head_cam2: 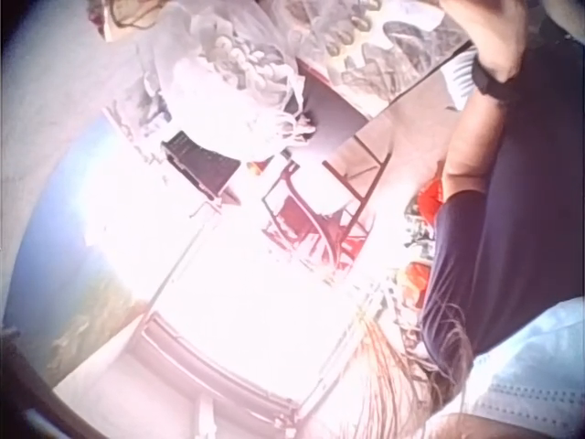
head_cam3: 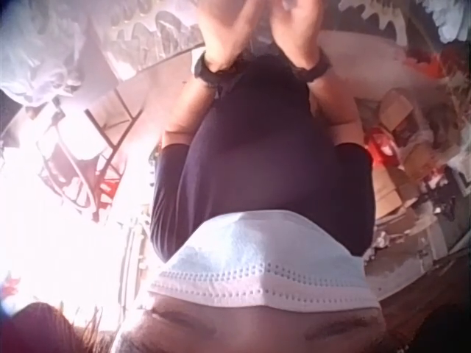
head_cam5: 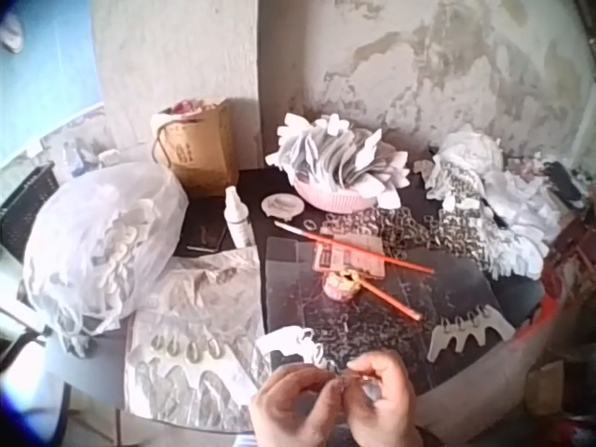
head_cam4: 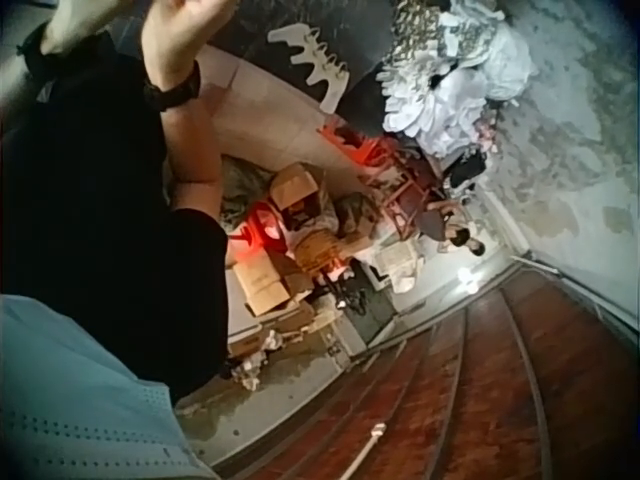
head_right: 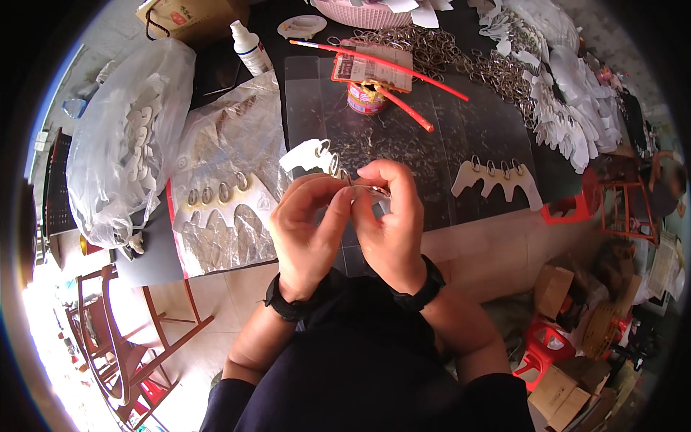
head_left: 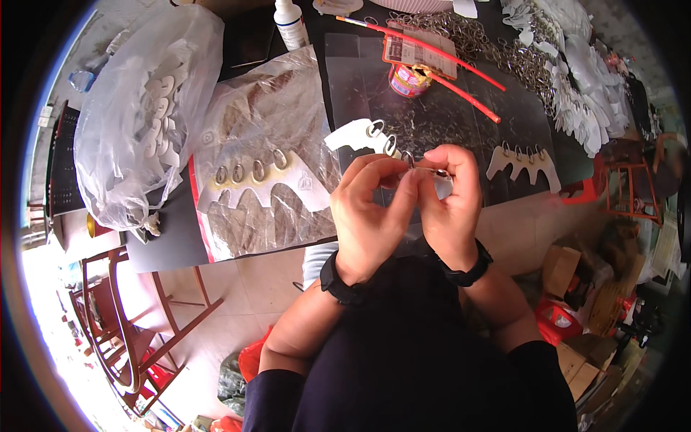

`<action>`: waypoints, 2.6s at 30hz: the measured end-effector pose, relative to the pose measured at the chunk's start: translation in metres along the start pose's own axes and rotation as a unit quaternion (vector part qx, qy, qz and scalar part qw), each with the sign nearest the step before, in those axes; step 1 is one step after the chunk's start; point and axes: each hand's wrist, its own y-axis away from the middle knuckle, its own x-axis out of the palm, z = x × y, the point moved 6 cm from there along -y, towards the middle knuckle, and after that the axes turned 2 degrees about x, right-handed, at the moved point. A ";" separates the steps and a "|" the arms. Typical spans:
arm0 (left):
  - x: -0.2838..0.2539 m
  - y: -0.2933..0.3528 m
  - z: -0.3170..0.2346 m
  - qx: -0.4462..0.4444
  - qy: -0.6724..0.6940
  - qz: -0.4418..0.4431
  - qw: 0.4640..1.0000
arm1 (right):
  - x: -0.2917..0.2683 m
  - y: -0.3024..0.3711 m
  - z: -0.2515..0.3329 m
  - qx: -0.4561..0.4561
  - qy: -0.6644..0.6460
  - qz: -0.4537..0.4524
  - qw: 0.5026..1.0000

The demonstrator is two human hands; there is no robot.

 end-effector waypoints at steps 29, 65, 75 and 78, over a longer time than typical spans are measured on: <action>-0.006 0.005 0.003 -0.074 0.001 0.035 0.997 | 0.002 -0.009 0.023 -0.103 0.051 0.081 0.990; -0.006 0.012 0.000 -0.062 0.015 0.069 0.996 | -0.014 -0.004 0.010 0.082 -0.017 0.151 0.985; 0.002 0.024 0.015 -0.150 0.020 0.095 0.984 | -0.016 0.013 0.000 0.093 0.005 0.120 0.988; 0.002 0.025 0.014 -0.137 0.022 0.087 0.986 | -0.017 0.014 0.000 0.059 0.034 0.105 0.992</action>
